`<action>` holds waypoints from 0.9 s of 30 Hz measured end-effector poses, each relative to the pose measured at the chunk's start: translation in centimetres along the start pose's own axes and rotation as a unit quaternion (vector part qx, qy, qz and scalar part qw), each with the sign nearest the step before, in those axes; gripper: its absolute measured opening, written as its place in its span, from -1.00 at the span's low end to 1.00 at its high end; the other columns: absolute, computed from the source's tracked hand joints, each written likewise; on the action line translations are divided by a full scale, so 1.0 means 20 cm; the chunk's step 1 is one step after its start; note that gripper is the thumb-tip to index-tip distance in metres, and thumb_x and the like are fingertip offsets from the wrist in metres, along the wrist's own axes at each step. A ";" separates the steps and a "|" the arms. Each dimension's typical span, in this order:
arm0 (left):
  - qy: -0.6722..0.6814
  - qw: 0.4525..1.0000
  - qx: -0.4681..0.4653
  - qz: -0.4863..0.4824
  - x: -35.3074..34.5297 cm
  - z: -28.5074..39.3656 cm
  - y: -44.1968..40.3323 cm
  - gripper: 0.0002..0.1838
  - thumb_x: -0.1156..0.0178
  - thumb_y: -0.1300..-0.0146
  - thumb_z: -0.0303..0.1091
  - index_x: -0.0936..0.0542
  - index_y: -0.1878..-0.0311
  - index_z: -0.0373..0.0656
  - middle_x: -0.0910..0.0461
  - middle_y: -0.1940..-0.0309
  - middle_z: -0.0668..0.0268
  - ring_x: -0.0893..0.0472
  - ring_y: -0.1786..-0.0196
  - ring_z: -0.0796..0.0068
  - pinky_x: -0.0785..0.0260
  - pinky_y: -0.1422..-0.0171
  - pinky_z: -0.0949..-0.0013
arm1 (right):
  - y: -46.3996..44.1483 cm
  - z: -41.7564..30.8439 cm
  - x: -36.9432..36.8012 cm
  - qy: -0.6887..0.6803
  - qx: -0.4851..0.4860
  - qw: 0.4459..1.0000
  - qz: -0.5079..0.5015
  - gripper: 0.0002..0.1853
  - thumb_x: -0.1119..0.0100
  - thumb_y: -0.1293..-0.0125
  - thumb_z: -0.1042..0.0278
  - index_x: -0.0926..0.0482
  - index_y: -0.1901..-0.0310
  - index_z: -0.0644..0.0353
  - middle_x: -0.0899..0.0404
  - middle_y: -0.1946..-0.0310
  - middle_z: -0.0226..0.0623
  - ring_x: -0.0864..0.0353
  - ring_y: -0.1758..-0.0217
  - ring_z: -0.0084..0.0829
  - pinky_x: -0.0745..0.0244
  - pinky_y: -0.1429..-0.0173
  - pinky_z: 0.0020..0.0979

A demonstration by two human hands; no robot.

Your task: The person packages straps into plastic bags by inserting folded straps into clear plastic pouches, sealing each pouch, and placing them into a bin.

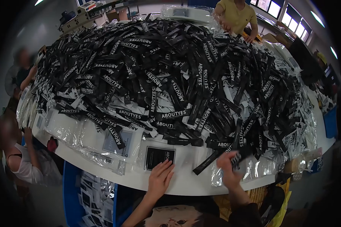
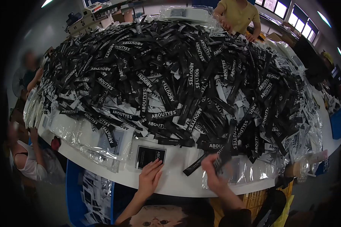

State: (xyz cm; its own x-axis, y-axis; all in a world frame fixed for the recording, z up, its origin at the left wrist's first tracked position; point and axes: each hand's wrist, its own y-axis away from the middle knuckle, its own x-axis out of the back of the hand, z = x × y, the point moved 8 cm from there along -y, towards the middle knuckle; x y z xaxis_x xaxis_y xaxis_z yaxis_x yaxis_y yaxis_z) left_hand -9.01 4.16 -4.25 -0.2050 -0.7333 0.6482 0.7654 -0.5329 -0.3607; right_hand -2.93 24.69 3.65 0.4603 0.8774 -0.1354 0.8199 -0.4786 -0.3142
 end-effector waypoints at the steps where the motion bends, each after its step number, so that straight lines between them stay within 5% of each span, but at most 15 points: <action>1: 0.008 1.000 0.017 0.011 0.00 -0.02 0.01 -0.72 -0.25 -0.08 -0.40 -0.59 0.12 -0.26 -0.56 0.06 0.14 -0.50 -0.08 0.20 -0.29 -0.20 0.20 | 0.10 0.04 -0.02 -0.072 0.025 0.997 -0.006 -0.96 0.08 -0.31 0.54 -0.37 0.28 0.30 -0.34 0.57 -0.38 -0.27 0.57 -0.57 -0.35 0.35 -0.53; 4: 0.016 0.999 0.031 0.019 0.03 -0.02 -0.01 -0.77 -0.24 -0.08 -0.41 -0.60 0.18 -0.29 -0.59 0.13 0.15 -0.54 -0.04 0.21 -0.31 -0.18 0.23 | 0.29 0.24 -0.08 0.109 0.040 0.993 -0.035 -0.96 0.03 -0.29 0.53 -0.36 0.30 0.31 -0.40 0.55 -0.33 -0.32 0.57 -0.53 -0.37 0.34 -0.51; 5: 0.017 0.999 0.026 0.015 0.04 0.00 -0.02 -0.80 -0.23 -0.09 -0.42 -0.60 0.22 -0.31 -0.61 0.15 0.15 -0.55 -0.03 0.21 -0.33 -0.16 0.24 | 0.31 0.21 -0.11 0.092 0.013 0.996 0.012 -0.95 0.00 -0.27 0.53 -0.36 0.30 0.31 -0.41 0.53 -0.31 -0.32 0.57 -0.51 -0.38 0.33 -0.51; 6: 0.017 0.999 0.025 0.013 0.06 0.01 -0.01 -0.80 -0.23 -0.09 -0.42 -0.60 0.22 -0.31 -0.61 0.15 0.15 -0.55 -0.03 0.21 -0.33 -0.16 0.24 | 0.38 0.32 -0.08 0.045 -0.112 0.990 0.074 -0.91 -0.07 -0.22 0.56 -0.35 0.30 0.30 -0.44 0.51 -0.29 -0.35 0.53 -0.53 -0.36 0.32 -0.53; 7: 0.012 1.000 0.024 -0.001 0.06 0.01 -0.02 -0.82 -0.22 -0.09 -0.43 -0.60 0.24 -0.30 -0.61 0.16 0.16 -0.55 -0.02 0.22 -0.34 -0.15 0.25 | 0.41 0.32 -0.07 0.045 -0.111 0.990 0.076 -0.91 -0.07 -0.22 0.56 -0.35 0.30 0.30 -0.44 0.51 -0.29 -0.35 0.53 -0.53 -0.36 0.32 -0.53; 10: 0.014 1.000 0.016 -0.012 0.08 0.02 -0.04 -0.84 -0.19 -0.12 -0.44 -0.60 0.25 -0.29 -0.62 0.19 0.15 -0.57 0.02 0.22 -0.38 -0.08 0.27 | 0.38 0.06 -0.14 0.065 0.109 0.992 0.002 -0.90 0.00 -0.26 0.56 -0.32 0.39 0.30 -0.41 0.61 -0.27 -0.35 0.56 -0.57 -0.28 0.47 -0.56; 12: 0.022 1.000 0.007 -0.011 0.10 0.02 -0.02 -0.85 -0.17 -0.14 -0.44 -0.59 0.24 -0.28 -0.62 0.21 0.14 -0.59 0.05 0.21 -0.42 -0.02 0.29 | 0.51 0.30 -0.08 0.089 0.034 0.995 0.000 -0.92 -0.05 -0.20 0.60 -0.36 0.40 0.31 -0.43 0.61 -0.28 -0.37 0.57 -0.58 -0.25 0.50 -0.57; 13: 0.034 0.995 0.095 -0.027 0.09 -0.06 0.01 -0.84 -0.15 -0.15 -0.45 -0.58 0.21 -0.27 -0.62 0.23 0.13 -0.60 0.11 0.21 -0.43 0.06 0.30 | 0.50 0.37 -0.09 0.113 -0.040 0.993 -0.003 -0.93 -0.10 -0.15 0.64 -0.41 0.40 0.32 -0.44 0.61 -0.28 -0.38 0.59 -0.59 -0.22 0.54 -0.58; 14: 0.048 0.981 0.182 -0.038 0.07 -0.14 0.04 -0.84 -0.13 -0.17 -0.45 -0.57 0.18 -0.26 -0.62 0.26 0.13 -0.62 0.17 0.21 -0.44 0.14 0.32 | 0.52 0.32 -0.07 -0.015 -0.026 0.997 0.068 -0.90 -0.13 -0.14 0.62 -0.41 0.47 0.30 -0.44 0.63 -0.33 -0.33 0.63 -0.63 -0.19 0.56 -0.58; 17: 0.116 0.957 0.261 0.058 0.14 -0.17 0.13 -0.80 -0.08 -0.17 -0.49 -0.55 0.13 -0.29 -0.60 0.29 0.07 -0.61 0.30 0.17 -0.44 0.24 0.32 | 0.47 0.23 -0.16 0.026 0.020 0.999 0.006 -0.87 -0.15 -0.15 0.61 -0.40 0.49 0.31 -0.43 0.63 -0.36 -0.29 0.63 -0.68 -0.18 0.57 -0.58; 18: 0.115 0.957 0.261 0.055 0.15 -0.14 0.14 -0.80 -0.08 -0.17 -0.49 -0.55 0.13 -0.29 -0.60 0.29 0.07 -0.61 0.30 0.17 -0.44 0.24 0.32 | 0.49 0.37 -0.18 0.086 -0.102 0.990 -0.051 -0.85 -0.10 -0.21 0.57 -0.38 0.49 0.31 -0.40 0.64 -0.38 -0.28 0.60 -0.68 -0.18 0.54 -0.59; 20: 0.051 0.962 0.050 0.263 0.32 0.07 0.15 -0.76 -0.03 -0.14 -0.53 -0.54 0.12 -0.34 -0.59 0.31 0.02 -0.59 0.37 0.13 -0.43 0.23 0.31 | 0.56 0.48 -0.16 0.062 -0.164 0.983 -0.054 -0.85 -0.08 -0.23 0.54 -0.38 0.47 0.31 -0.38 0.63 -0.40 -0.29 0.58 -0.68 -0.18 0.52 -0.60; 22: 0.073 0.969 0.040 0.231 0.33 0.10 0.17 -0.71 -0.03 -0.06 -0.57 -0.54 0.11 -0.37 -0.57 0.26 0.00 -0.57 0.33 0.11 -0.43 0.19 0.28 | 0.59 0.51 -0.18 0.037 -0.236 0.969 -0.062 -0.85 -0.06 -0.26 0.52 -0.37 0.45 0.31 -0.36 0.63 -0.42 -0.29 0.56 -0.68 -0.18 0.50 -0.60; 25: 0.032 0.990 -0.063 0.118 0.27 0.23 0.15 -0.51 -0.12 0.21 -0.60 -0.55 0.06 -0.30 -0.54 0.12 0.10 -0.53 0.14 0.19 -0.36 0.07 0.29 | 0.55 0.52 -0.26 -0.217 -0.264 0.938 -0.064 -0.82 0.07 -0.37 0.39 -0.37 0.38 0.29 -0.34 0.64 -0.40 -0.28 0.57 -0.65 -0.21 0.45 -0.54; 27: 0.004 0.993 -0.074 0.088 0.23 0.24 0.17 -0.50 -0.12 0.24 -0.61 -0.56 0.06 -0.28 -0.54 0.11 0.13 -0.52 0.14 0.21 -0.35 0.08 0.29 | 0.49 0.49 -0.27 -0.111 -0.252 0.959 -0.063 -0.78 0.02 -0.35 0.35 -0.37 0.42 0.29 -0.33 0.67 -0.40 -0.29 0.58 -0.64 -0.21 0.46 -0.52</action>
State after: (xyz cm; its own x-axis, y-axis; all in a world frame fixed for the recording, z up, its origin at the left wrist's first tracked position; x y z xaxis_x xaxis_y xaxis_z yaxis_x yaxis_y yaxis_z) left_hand -4.46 1.07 0.71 -0.0823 -0.8234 0.5615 0.6912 -0.4530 -0.5630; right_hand -0.75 15.54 -7.97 0.3080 0.8883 -0.3407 0.9507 -0.2740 0.1448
